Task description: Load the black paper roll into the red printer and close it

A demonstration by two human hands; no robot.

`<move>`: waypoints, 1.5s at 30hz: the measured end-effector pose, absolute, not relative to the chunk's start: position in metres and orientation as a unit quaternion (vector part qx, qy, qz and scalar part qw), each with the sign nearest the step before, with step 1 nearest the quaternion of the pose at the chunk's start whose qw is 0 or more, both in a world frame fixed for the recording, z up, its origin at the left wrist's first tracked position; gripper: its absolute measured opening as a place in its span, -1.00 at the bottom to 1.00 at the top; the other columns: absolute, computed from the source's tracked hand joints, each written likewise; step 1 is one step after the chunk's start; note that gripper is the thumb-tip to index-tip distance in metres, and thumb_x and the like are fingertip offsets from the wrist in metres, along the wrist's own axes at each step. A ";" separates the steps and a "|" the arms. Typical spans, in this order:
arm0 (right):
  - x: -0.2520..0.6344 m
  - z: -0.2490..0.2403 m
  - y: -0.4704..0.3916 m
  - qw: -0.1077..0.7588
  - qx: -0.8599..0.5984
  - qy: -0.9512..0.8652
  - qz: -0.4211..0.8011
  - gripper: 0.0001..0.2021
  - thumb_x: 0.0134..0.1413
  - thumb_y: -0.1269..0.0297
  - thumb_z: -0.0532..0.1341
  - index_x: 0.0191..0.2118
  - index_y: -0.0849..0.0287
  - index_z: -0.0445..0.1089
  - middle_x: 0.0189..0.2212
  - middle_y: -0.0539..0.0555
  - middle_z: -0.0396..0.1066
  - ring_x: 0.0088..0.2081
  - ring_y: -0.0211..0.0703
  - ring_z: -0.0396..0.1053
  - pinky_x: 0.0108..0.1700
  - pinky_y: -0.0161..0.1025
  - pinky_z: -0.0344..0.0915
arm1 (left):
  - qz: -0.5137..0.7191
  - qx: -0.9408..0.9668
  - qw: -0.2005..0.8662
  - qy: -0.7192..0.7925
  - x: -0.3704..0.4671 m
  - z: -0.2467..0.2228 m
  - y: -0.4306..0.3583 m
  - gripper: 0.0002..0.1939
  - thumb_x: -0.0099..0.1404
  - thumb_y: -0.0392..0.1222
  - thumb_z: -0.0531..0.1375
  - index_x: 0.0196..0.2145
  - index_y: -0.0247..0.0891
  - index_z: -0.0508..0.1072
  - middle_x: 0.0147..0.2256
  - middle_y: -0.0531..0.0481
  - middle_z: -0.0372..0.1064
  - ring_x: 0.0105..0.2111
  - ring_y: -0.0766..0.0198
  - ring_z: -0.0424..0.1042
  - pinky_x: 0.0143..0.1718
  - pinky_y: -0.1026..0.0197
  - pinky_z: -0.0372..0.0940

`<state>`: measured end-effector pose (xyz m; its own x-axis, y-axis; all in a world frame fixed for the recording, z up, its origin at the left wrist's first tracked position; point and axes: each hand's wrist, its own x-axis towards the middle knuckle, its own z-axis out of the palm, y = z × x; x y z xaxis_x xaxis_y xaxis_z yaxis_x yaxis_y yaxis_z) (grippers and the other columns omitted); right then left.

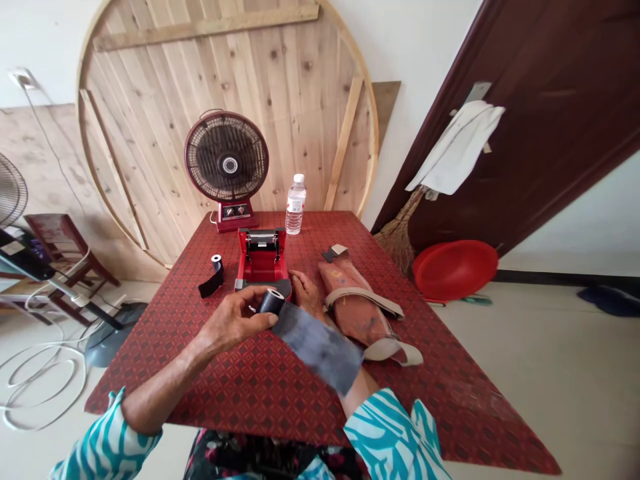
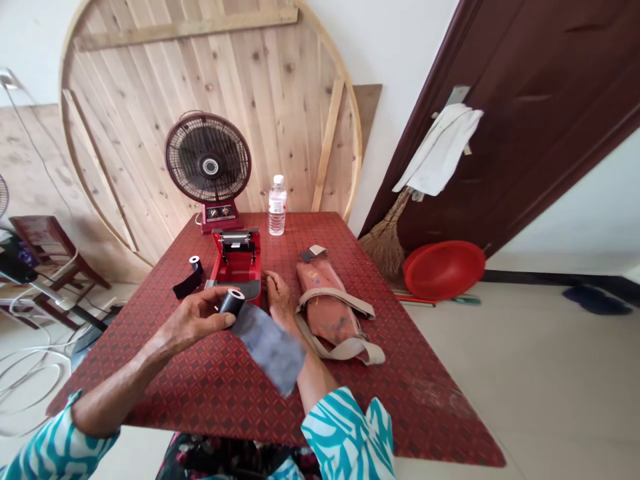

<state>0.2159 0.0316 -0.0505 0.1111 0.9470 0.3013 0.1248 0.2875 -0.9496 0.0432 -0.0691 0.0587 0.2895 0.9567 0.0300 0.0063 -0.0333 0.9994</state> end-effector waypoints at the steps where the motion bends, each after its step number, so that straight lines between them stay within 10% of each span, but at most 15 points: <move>1: 0.217 -0.050 0.031 0.569 -0.478 -0.566 0.357 -0.62 0.04 0.01 0.06 -0.22 0.12 0.48 -0.21 0.11 0.54 -0.14 -0.02 0.44 -0.07 -0.10 0.33 | 0.423 0.576 0.561 0.417 0.042 0.058 -0.070 -0.53 0.01 -0.20 0.37 -0.07 -0.21 0.50 -0.22 -0.06 0.51 -0.21 0.10 0.45 -0.20 0.16 0.31; 9: 0.217 -0.055 0.030 0.569 -0.465 -0.575 0.358 -0.62 0.09 0.01 0.03 -0.18 0.11 0.46 -0.18 0.10 0.52 -0.10 -0.03 0.42 -0.04 -0.12 0.29 | 0.397 0.561 0.630 0.362 0.037 0.058 -0.076 -0.48 0.03 -0.04 0.36 -0.05 -0.28 0.49 -0.17 -0.15 0.51 -0.13 0.01 0.45 -0.09 0.07 0.29; 17: 0.212 -0.064 0.037 0.591 -0.457 -0.556 0.364 -0.66 0.09 0.09 0.03 -0.19 0.11 0.46 -0.20 0.08 0.53 -0.13 -0.06 0.44 -0.05 -0.14 0.32 | 0.454 0.633 0.473 0.412 0.020 0.103 -0.016 -0.48 0.05 -0.12 0.32 -0.03 -0.31 0.41 -0.20 -0.10 0.49 -0.18 0.09 0.44 -0.11 0.08 0.32; 37: 0.211 -0.067 0.041 0.610 -0.441 -0.558 0.350 -0.73 0.10 0.21 0.04 -0.22 0.10 0.46 -0.22 0.06 0.53 -0.14 -0.08 0.44 -0.04 -0.12 0.32 | -0.075 0.869 0.101 0.478 0.043 0.079 0.068 -0.67 0.11 -0.30 0.19 -0.13 -0.18 0.53 -0.13 -0.06 0.52 -0.12 0.10 0.47 -0.17 0.23 0.29; 45: 0.213 -0.066 0.039 0.598 -0.446 -0.566 0.351 -0.71 0.09 0.20 0.03 -0.20 0.10 0.46 -0.20 0.07 0.52 -0.12 -0.08 0.43 -0.04 -0.12 0.31 | -0.045 0.888 0.120 0.441 0.038 0.070 0.074 -0.66 0.12 -0.33 0.18 -0.14 -0.13 0.54 -0.09 -0.01 0.51 -0.04 0.13 0.43 -0.08 0.23 0.26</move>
<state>0.2133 0.0392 -0.0657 0.1133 0.9245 0.3638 0.0862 0.3557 -0.9306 0.0381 0.0741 0.0696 0.6071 0.7725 -0.1865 0.7943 -0.5825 0.1728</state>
